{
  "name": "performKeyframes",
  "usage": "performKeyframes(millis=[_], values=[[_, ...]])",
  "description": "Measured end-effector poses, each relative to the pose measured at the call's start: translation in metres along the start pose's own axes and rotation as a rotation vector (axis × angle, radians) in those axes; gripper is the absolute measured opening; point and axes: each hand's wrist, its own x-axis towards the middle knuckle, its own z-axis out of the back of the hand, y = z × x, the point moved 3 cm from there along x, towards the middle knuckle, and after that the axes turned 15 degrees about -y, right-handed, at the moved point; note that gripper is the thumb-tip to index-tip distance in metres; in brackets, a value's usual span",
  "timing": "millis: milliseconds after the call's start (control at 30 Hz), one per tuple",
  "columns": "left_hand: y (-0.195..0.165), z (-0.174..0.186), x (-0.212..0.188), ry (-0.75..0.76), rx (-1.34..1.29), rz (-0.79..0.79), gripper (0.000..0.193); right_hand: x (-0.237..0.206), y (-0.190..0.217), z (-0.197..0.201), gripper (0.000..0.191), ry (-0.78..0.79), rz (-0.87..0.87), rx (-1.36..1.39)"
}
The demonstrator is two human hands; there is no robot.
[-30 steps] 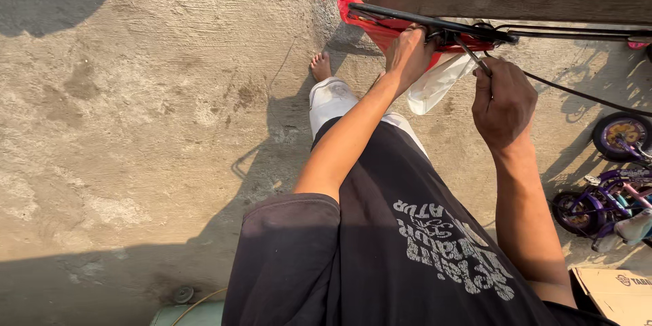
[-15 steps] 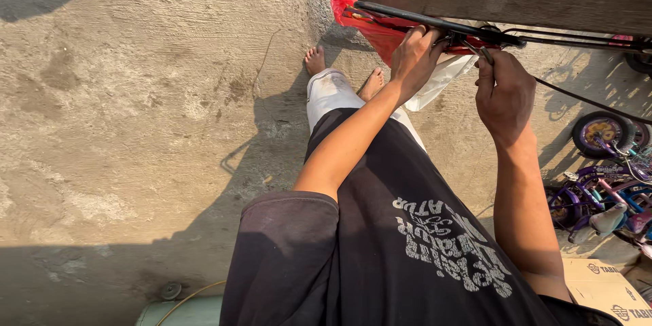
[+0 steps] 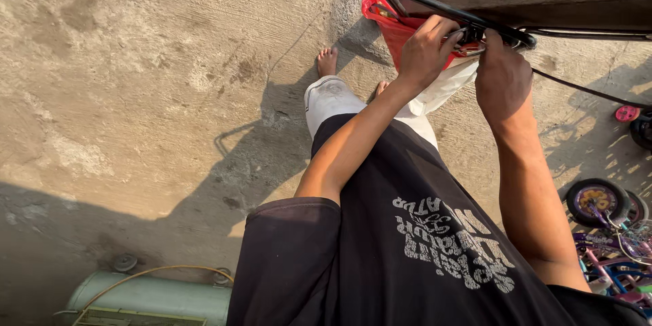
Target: The person assembles and adjusts a red children's balance bike in a shop, using a hex key to tighten bolts on the handlebar and seat area while steadying the bike with the other hand. They turn the bike, reposition it, and briefly walk across the shop before resuming tightening.
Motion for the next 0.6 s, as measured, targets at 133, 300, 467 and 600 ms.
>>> performKeyframes(millis=[133, 300, 467, 600], values=[[-0.031, 0.018, -0.013, -0.196, -0.040, 0.025, 0.022, -0.003, -0.014, -0.027, 0.070, 0.135, 0.114, -0.040], [-0.091, 0.082, -0.067, -0.672, -0.057, -0.113, 0.019, -0.045, -0.025, -0.009, 0.079, 0.269, 0.204, 0.120], [-0.145, 0.146, -0.195, -0.883, 0.130, -0.155, 0.017, -0.117, 0.023, 0.030, 0.082, 0.371, 0.381, 0.448], [-0.169, 0.178, -0.335, -0.936, 0.315, -0.096, 0.013, -0.200, 0.099, 0.044, 0.089, 0.288, 0.755, 0.768]])
